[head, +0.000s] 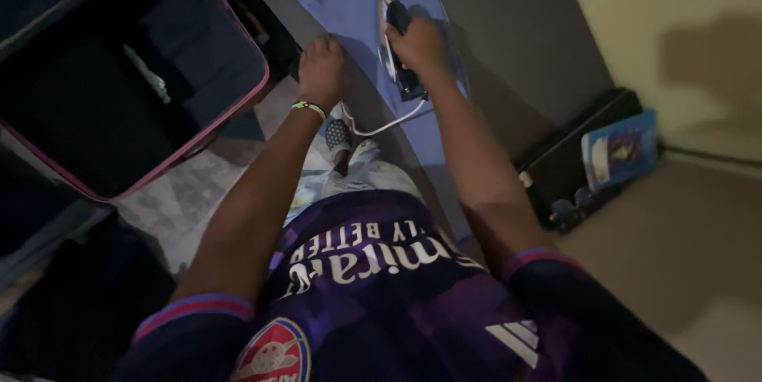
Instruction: The person irons a blue garment on a flat surface using a steam iron, then folds the garment by hand and places it into an open suitcase.
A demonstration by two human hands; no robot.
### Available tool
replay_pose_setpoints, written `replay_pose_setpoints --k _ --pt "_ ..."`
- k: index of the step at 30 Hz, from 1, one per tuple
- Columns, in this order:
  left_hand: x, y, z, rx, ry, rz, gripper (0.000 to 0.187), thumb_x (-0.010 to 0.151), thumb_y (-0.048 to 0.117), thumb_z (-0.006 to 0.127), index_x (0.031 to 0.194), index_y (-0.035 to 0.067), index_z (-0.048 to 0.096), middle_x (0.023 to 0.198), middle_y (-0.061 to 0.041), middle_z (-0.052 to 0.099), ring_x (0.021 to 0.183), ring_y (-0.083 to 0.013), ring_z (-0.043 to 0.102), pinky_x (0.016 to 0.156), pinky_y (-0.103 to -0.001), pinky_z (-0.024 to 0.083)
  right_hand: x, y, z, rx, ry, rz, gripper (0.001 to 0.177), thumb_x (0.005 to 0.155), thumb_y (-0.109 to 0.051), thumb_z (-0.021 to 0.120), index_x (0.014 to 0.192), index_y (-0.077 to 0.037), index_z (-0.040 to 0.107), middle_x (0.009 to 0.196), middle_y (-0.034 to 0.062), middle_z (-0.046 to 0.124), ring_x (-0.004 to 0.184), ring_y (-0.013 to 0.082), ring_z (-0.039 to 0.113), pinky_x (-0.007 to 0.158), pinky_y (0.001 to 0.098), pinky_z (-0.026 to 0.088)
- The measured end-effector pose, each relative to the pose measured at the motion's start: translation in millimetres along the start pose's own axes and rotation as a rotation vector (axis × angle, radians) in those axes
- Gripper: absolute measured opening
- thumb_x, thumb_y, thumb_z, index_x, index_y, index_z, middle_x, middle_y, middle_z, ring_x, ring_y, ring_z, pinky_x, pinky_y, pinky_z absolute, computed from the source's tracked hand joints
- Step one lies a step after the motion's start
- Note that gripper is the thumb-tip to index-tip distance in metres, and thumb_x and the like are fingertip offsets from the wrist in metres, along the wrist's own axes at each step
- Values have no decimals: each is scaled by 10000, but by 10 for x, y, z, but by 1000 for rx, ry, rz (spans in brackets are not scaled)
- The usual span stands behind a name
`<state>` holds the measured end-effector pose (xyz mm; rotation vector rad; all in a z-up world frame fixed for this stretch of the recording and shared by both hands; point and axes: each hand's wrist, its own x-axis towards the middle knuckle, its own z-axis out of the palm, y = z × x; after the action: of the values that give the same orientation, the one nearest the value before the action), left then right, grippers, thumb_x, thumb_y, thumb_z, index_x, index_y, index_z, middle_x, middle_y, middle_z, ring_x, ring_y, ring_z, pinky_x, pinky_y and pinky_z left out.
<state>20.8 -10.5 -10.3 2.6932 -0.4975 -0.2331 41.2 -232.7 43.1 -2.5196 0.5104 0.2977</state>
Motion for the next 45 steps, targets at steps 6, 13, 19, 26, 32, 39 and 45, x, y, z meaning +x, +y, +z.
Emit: replay_pose_setpoints --k 6,13,19,26,32,39,45 --pt "351 -169 233 -98 94 72 379 815 62 677 1177 -30 615 1295 -231 560 1145 -400 577 989 -475 487 350 -359 -31 108 -53 -32 519 815 -464 748 953 33 686 671 191 707 592 323 748 619 442 593" --pt "773 -130 53 -2 66 42 328 822 50 654 1146 0 668 1270 -188 564 1182 -367 549 999 -465 458 996 -473 321 -63 140 -284 530 799 -502 850 831 13 728 686 223 713 637 389 701 586 480 556" --pt "855 -115 -290 73 55 31 358 792 79 669 1139 0 703 1303 -177 557 1287 -345 462 1079 -485 381 1145 -768 249 65 -122 -121 549 856 -510 767 887 30 672 633 187 701 534 293 729 585 421 585" --pt "927 -220 -164 137 60 60 331 893 109 691 1217 43 683 1563 -139 476 1506 -314 353 1193 -543 315 1288 -859 307 111 -188 -115 531 880 -490 755 917 31 663 665 163 708 540 275 739 598 407 600" --pt "862 -174 -20 69 -184 58 759 695 100 667 1420 -43 494 1527 -216 428 1424 -363 382 1147 -483 326 1254 -393 426 28 -132 -382 599 858 -481 820 1023 55 610 860 265 704 772 433 713 701 499 565" --pt "402 245 527 209 -100 233 638 932 139 589 1489 -133 438 1569 -319 393 1486 -449 348 1248 -526 275 722 226 118 -6 47 -237 556 898 -422 772 1153 29 572 975 299 697 907 504 682 780 557 536" --pt "99 481 884 85 -159 312 672 912 174 563 1494 -111 388 1600 -319 307 1502 -466 274 1212 -547 246 350 496 -16 2 76 -93 549 920 -443 772 1183 -5 571 1021 303 706 956 502 685 811 549 548"
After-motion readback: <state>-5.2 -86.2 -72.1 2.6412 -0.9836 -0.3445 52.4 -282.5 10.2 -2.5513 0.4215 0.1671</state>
